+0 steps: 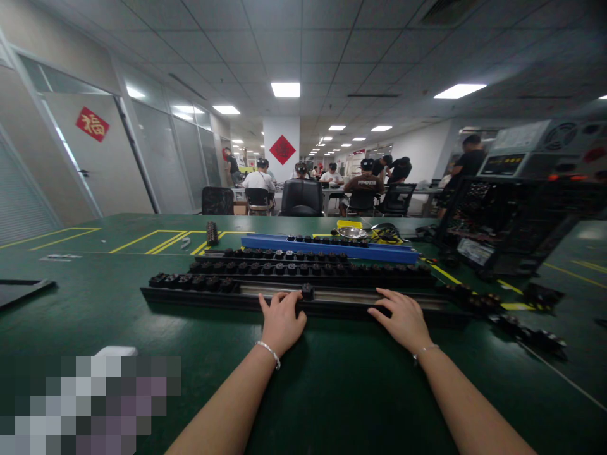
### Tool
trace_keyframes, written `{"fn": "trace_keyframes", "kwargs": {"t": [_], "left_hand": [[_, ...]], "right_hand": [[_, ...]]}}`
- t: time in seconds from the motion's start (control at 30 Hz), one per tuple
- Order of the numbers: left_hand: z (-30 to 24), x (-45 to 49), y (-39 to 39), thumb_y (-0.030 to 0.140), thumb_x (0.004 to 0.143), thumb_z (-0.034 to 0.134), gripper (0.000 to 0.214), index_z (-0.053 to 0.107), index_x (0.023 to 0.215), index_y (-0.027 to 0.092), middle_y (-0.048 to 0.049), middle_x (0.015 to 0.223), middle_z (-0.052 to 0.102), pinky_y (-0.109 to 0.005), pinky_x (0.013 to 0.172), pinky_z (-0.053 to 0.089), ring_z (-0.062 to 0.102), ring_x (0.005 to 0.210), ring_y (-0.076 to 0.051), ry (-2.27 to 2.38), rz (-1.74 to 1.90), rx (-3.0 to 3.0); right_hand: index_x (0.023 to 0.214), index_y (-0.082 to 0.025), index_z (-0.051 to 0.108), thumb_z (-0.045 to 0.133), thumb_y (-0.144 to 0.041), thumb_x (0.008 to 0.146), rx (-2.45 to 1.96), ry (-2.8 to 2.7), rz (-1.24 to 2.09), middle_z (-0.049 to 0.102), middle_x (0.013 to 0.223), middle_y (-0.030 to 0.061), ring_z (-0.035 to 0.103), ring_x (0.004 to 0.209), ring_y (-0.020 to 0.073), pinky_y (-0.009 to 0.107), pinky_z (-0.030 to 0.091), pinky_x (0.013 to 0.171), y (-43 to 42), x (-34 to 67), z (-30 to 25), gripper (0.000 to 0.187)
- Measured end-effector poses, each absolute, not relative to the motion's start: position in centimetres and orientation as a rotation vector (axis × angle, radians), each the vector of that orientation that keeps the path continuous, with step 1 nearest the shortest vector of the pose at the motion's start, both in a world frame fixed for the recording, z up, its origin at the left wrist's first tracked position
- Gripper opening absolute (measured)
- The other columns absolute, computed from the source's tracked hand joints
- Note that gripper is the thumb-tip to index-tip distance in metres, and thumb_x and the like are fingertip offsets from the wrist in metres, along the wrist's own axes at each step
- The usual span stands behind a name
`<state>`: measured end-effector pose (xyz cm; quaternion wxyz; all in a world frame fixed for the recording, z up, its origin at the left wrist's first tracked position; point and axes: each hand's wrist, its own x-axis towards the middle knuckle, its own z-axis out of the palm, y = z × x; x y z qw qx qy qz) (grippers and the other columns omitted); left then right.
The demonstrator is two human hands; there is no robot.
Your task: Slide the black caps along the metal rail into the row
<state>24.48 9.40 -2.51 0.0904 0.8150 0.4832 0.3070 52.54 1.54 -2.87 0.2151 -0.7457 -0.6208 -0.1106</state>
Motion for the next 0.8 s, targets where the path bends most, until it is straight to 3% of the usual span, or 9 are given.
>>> {"fn": "trace_keyframes", "kwargs": {"t": [0.8], "left_hand": [[-2.1, 24.72, 9.02, 0.028, 0.076, 0.053, 0.034, 0.056, 0.11, 0.028, -0.0022, 0.114, 0.063, -0.068, 0.105, -0.004, 0.045, 0.114, -0.025, 1.488, 0.845, 2.446]], "right_hand": [[0.086, -0.028, 0.07, 0.039, -0.064, 0.078, -2.071, -1.722, -0.286, 0.056, 0.127, 0.0015, 0.045, 0.12, 0.026, 0.051, 0.028, 0.1, 1.56, 52.6, -2.78, 0.048]]}}
